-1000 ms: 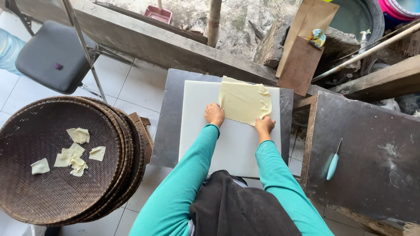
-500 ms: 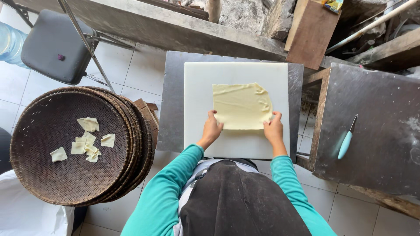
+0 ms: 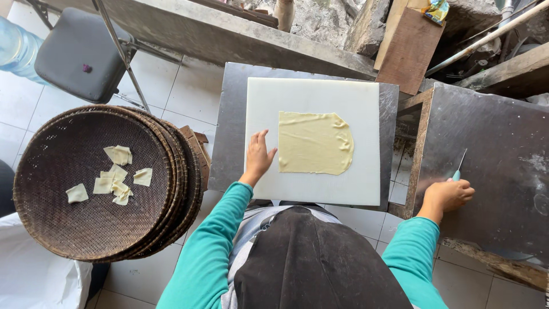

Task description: The person spreads thin sheets of pale dough on a white cutting board, then uses a knife to cut them into rectangular pieces. The cut pieces are placed into a woven basket. The person repeats this process with additional sheets of dough.

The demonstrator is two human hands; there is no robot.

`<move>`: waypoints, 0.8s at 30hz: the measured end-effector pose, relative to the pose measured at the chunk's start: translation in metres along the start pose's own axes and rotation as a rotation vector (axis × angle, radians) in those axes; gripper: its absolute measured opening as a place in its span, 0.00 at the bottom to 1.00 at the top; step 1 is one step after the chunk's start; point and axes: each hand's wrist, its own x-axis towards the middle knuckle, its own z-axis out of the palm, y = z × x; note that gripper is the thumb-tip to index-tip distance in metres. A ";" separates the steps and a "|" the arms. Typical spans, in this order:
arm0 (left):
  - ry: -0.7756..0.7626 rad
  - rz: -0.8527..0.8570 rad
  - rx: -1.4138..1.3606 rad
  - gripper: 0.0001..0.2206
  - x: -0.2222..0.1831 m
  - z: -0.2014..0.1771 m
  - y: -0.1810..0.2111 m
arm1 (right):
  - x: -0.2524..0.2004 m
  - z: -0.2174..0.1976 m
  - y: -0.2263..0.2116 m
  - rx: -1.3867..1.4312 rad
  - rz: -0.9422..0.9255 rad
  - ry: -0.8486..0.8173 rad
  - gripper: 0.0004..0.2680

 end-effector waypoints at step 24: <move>-0.409 0.027 0.496 0.45 0.092 0.033 -0.008 | -0.037 0.064 -0.241 -0.080 -1.641 -0.449 0.22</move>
